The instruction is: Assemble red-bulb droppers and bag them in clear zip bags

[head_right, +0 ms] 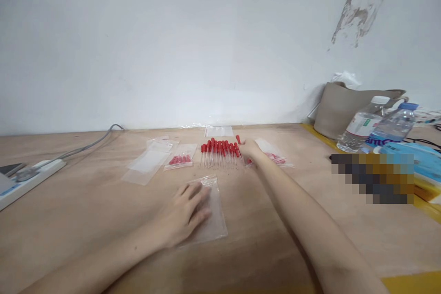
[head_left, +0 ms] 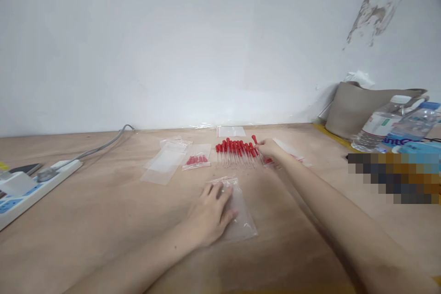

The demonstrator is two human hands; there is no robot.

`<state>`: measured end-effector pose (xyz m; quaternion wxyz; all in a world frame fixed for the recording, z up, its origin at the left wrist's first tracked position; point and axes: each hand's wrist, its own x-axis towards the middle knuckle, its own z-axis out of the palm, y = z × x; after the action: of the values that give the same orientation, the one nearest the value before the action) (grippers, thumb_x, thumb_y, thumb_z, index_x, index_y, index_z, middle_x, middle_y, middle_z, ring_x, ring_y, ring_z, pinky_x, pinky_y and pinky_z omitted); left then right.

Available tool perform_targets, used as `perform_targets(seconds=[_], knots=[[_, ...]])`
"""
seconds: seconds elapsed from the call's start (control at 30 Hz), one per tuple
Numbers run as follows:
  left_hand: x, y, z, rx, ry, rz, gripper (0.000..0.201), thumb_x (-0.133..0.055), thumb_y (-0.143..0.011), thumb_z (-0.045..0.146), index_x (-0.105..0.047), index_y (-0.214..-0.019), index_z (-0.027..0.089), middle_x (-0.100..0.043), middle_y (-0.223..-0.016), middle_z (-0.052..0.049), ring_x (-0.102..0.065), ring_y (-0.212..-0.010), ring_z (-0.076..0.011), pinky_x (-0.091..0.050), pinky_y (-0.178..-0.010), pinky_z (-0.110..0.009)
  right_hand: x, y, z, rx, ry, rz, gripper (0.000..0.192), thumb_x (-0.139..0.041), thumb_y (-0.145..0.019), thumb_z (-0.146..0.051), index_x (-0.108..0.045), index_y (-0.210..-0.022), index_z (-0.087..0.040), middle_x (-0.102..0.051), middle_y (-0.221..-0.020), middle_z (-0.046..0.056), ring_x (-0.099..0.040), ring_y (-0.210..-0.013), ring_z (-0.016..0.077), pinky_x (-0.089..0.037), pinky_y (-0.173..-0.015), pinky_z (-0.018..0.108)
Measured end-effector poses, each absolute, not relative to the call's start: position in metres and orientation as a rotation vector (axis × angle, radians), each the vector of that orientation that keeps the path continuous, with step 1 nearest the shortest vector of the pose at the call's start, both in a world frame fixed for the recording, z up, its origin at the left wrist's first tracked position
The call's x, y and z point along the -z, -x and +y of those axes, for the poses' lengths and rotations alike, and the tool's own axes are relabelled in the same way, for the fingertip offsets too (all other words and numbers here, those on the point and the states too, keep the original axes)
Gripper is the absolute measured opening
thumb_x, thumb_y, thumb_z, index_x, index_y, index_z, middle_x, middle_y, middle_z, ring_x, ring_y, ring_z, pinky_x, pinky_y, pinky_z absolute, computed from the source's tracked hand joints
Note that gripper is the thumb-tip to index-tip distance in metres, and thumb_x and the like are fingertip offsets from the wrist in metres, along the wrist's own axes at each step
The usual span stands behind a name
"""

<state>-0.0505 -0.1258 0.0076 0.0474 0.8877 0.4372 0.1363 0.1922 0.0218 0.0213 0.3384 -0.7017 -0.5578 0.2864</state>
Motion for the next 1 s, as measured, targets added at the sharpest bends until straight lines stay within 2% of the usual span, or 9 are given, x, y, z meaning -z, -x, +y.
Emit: perform_targets(seconds=[0.1, 0.2, 0.27, 0.37, 0.47, 0.57, 0.8, 1.0], knots=[[-0.009, 0.050, -0.130, -0.280, -2.823, 1.132, 0.048, -0.038, -0.086, 0.043, -0.039, -0.128, 0.020, -0.039, -0.131, -0.013, -0.032, -0.121, -0.0327, -0.031, -0.095, -0.051, -0.025, -0.193, 0.011, -0.755, 1.702, -1.396, 0.016, -0.049, -0.077, -0.027, -0.054, -0.071, -0.012, -0.036, -0.041, -0.006, -0.032, -0.033, 0.0040, -0.028, -0.033, 0.016], [-0.022, 0.058, -0.121, -0.110, -2.877, 0.676, 0.041, -0.038, -0.086, 0.022, -0.042, -0.126, 0.027, -0.037, -0.135, -0.004, -0.031, -0.125, -0.0246, -0.024, -0.102, -0.046, -0.025, -0.191, -0.009, -0.778, 1.570, -1.362, 0.016, -0.042, -0.082, -0.027, -0.050, -0.079, -0.014, -0.043, -0.049, -0.005, -0.038, -0.037, 0.0043, -0.034, -0.036, 0.015], [-0.028, 0.061, -0.115, -0.102, -2.871, 0.588, 0.042, -0.039, -0.082, 0.012, -0.051, -0.117, 0.031, -0.037, -0.135, 0.000, -0.030, -0.125, -0.0229, -0.021, -0.104, -0.045, -0.021, -0.189, -0.027, -0.824, 1.438, -1.295, 0.017, -0.045, -0.081, -0.025, -0.045, -0.093, -0.014, -0.046, -0.054, -0.005, -0.043, -0.040, 0.0054, -0.039, -0.039, 0.016], [-0.025, 0.059, -0.116, -0.301, -2.819, 0.787, 0.039, -0.037, -0.083, 0.013, -0.053, -0.115, 0.029, -0.038, -0.134, -0.002, -0.034, -0.123, -0.0223, -0.027, -0.101, -0.043, -0.008, -0.186, -0.054, -0.932, 1.288, -1.173, 0.052, -0.054, -0.073, -0.023, -0.026, -0.117, -0.017, -0.048, -0.058, -0.007, -0.051, -0.044, 0.0093, -0.046, -0.042, 0.022], [-0.012, 0.053, -0.121, -0.365, -2.743, 0.899, 0.041, -0.036, -0.088, 0.030, -0.037, -0.129, 0.027, -0.035, -0.136, -0.006, -0.032, -0.124, -0.0231, -0.030, -0.100, -0.042, 0.007, -0.186, -0.073, -1.027, 1.282, -1.122, 0.074, -0.058, -0.068, -0.021, -0.012, -0.126, -0.021, -0.047, -0.059, -0.008, -0.054, -0.045, 0.0120, -0.050, -0.044, 0.027], [-0.001, 0.050, -0.124, -0.295, -2.742, 0.893, 0.050, -0.037, -0.086, 0.045, -0.031, -0.133, 0.028, -0.027, -0.141, -0.006, -0.023, -0.128, -0.0264, -0.022, -0.103, -0.047, 0.018, -0.187, -0.083, -1.061, 1.264, -1.061, 0.075, -0.058, -0.068, -0.024, -0.011, -0.126, -0.023, -0.046, -0.058, -0.009, -0.054, -0.044, 0.0119, -0.050, -0.043, 0.026], [0.001, 0.049, -0.119, -0.282, -2.736, 0.956, 0.052, -0.036, -0.085, 0.049, -0.031, -0.132, 0.028, -0.027, -0.141, -0.007, -0.023, -0.129, -0.0232, -0.019, -0.105, -0.046, 0.021, -0.172, -0.097, -1.140, 1.198, -1.008, 0.073, -0.064, -0.063, -0.028, -0.018, -0.119, -0.025, -0.048, -0.060, -0.009, -0.054, -0.044, 0.0106, -0.049, -0.043, 0.025], [0.004, 0.046, -0.117, -0.382, -2.677, 0.973, 0.057, -0.043, -0.084, 0.044, -0.024, -0.135, 0.026, -0.031, -0.139, -0.005, -0.027, -0.127, -0.0231, -0.021, -0.105, -0.044, 0.023, -0.166, -0.109, -1.326, 1.030, -0.920, 0.047, -0.066, -0.064, -0.039, -0.033, -0.095, -0.023, -0.055, -0.066, -0.005, -0.061, -0.058, 0.0118, -0.051, -0.060, 0.028]])
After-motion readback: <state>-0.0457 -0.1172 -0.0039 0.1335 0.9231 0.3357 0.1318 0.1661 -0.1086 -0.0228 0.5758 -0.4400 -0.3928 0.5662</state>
